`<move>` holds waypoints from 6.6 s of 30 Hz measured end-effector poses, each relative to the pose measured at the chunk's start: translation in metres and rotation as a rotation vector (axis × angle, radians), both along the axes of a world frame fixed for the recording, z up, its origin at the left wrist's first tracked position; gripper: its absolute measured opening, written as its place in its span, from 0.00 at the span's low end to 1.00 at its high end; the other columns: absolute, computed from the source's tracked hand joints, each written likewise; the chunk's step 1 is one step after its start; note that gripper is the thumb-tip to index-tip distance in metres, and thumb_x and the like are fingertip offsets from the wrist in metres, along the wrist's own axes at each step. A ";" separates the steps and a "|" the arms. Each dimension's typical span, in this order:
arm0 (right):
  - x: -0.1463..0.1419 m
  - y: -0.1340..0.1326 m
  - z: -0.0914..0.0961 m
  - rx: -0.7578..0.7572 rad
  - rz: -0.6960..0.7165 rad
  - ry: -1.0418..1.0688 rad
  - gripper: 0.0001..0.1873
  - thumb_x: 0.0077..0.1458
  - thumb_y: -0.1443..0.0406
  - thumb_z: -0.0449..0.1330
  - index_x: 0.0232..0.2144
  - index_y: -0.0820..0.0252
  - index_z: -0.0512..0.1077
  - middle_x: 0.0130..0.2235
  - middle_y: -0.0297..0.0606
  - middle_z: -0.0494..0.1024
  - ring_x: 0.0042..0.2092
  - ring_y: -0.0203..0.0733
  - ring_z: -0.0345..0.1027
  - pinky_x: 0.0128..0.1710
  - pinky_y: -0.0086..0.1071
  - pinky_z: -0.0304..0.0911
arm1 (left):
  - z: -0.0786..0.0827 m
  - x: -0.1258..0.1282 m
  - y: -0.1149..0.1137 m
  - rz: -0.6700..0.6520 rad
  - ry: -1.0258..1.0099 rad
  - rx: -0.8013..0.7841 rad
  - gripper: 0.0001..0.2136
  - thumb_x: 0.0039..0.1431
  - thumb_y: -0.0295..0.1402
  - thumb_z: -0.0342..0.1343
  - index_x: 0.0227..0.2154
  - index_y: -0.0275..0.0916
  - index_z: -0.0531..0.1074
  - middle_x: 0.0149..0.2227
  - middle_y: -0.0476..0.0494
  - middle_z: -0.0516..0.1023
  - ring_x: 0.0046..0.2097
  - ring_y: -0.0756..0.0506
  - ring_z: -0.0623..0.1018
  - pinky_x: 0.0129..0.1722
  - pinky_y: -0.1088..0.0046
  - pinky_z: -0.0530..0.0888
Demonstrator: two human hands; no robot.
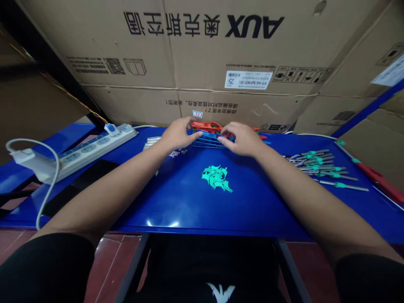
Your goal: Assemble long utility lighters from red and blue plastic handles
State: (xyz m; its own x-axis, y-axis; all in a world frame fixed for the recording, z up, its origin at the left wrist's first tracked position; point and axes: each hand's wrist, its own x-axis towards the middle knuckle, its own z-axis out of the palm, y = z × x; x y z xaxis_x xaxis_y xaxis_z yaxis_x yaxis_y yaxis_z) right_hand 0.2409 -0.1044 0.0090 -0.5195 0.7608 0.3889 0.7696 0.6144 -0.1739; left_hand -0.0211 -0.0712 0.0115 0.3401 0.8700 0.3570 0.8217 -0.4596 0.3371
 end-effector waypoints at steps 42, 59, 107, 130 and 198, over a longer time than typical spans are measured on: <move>0.258 -0.201 -0.080 0.015 -0.851 -0.029 0.34 0.63 0.51 0.48 0.66 0.62 0.59 0.67 0.54 0.61 0.68 0.62 0.54 0.64 0.57 0.57 | 0.028 -0.047 -0.063 0.051 -0.332 0.192 0.18 0.58 0.48 0.53 0.32 0.39 0.80 0.31 0.45 0.82 0.33 0.46 0.78 0.33 0.72 0.71; 0.244 -0.191 -0.080 -0.029 -0.883 -0.099 0.36 0.60 0.45 0.48 0.60 0.63 0.67 0.63 0.55 0.69 0.64 0.67 0.60 0.59 0.62 0.62 | 0.016 -0.057 -0.050 0.048 -0.249 0.016 0.20 0.58 0.52 0.54 0.32 0.39 0.80 0.30 0.45 0.82 0.31 0.45 0.77 0.32 0.71 0.71; 0.160 -0.038 -0.002 0.149 -0.683 0.529 0.12 0.49 0.56 0.58 0.27 0.57 0.77 0.30 0.38 0.81 0.34 0.46 0.74 0.36 0.36 0.67 | -0.001 0.006 0.017 -0.062 0.318 0.125 0.12 0.59 0.32 0.56 0.43 0.46 0.81 0.45 0.41 0.79 0.45 0.40 0.78 0.37 0.68 0.69; 0.272 -0.142 -0.029 -0.207 -0.461 -0.098 0.14 0.47 0.54 0.60 0.34 0.52 0.78 0.39 0.43 0.80 0.42 0.56 0.75 0.44 0.50 0.71 | -0.007 0.002 -0.126 -0.644 0.131 -0.130 0.05 0.61 0.28 0.54 0.36 0.40 0.75 0.44 0.42 0.73 0.45 0.44 0.74 0.47 0.66 0.73; 0.032 -0.106 0.017 -0.752 0.425 -0.059 0.07 0.53 0.65 0.63 0.36 0.57 0.70 0.30 0.31 0.73 0.31 0.33 0.67 0.31 0.27 0.63 | -0.021 0.009 -0.117 -0.623 -0.046 -0.200 0.07 0.61 0.32 0.57 0.37 0.39 0.80 0.34 0.46 0.80 0.34 0.49 0.78 0.36 0.72 0.73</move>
State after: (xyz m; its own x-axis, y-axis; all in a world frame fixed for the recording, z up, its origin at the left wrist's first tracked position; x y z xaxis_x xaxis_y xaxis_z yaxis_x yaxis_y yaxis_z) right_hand 0.2733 -0.2104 0.0264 -0.8218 0.5417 -0.1768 0.5215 0.5899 -0.6165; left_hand -0.0117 -0.1887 -0.0093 0.7899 0.5662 0.2353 0.4046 -0.7697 0.4939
